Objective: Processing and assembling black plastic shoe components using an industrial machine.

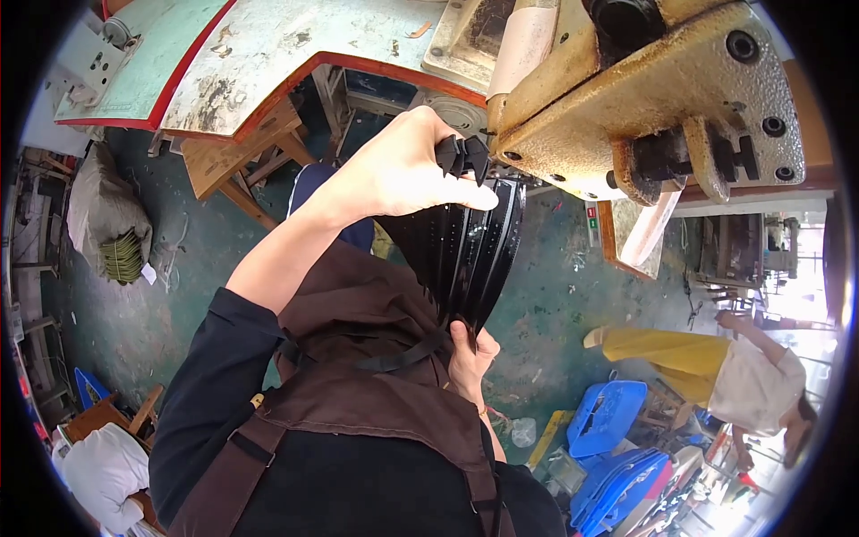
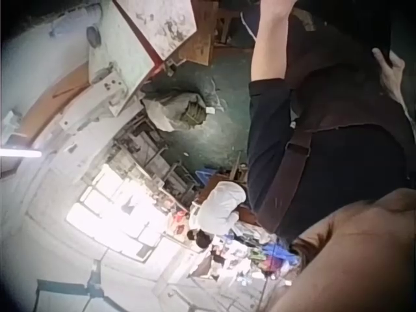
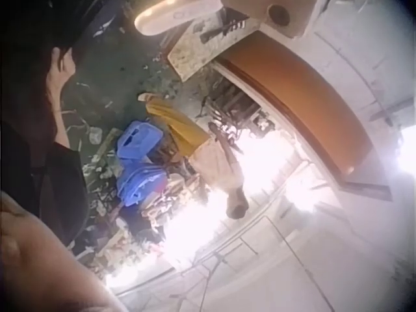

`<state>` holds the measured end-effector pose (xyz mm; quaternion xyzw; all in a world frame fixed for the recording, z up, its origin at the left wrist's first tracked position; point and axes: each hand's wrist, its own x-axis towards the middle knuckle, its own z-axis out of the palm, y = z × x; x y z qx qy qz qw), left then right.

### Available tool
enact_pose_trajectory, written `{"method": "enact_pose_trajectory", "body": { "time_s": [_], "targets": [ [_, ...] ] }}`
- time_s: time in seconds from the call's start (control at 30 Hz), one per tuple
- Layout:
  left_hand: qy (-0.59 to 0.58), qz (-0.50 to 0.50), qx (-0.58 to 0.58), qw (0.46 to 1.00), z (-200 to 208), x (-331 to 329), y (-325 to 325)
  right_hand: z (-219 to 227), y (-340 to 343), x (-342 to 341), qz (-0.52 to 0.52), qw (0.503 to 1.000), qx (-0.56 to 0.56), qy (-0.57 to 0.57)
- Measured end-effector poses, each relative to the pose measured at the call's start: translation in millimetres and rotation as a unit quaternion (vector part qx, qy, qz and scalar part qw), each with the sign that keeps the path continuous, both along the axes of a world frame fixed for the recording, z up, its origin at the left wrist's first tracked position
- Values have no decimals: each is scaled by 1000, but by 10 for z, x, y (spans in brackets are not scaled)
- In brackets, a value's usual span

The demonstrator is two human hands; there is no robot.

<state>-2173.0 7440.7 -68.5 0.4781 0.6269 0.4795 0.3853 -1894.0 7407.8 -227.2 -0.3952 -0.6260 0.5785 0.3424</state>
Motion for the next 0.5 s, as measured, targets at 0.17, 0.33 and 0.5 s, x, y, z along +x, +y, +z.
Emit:
{"method": "enact_pose_trajectory", "body": {
  "time_s": [0.17, 0.33, 0.5],
  "targets": [
    [0, 13, -1, 1000, -10, -25, -34, 43, -14, -115, -17, 1000, 7, 24],
    [-1, 25, 18, 1000, -48, -57, -76, 46, 20, -100, -23, 1000, 12, 12],
    [-37, 42, 29, 998, -117, 31, -106, -52, 289, 297, -59, 995, -8, -78]
  ]
}}
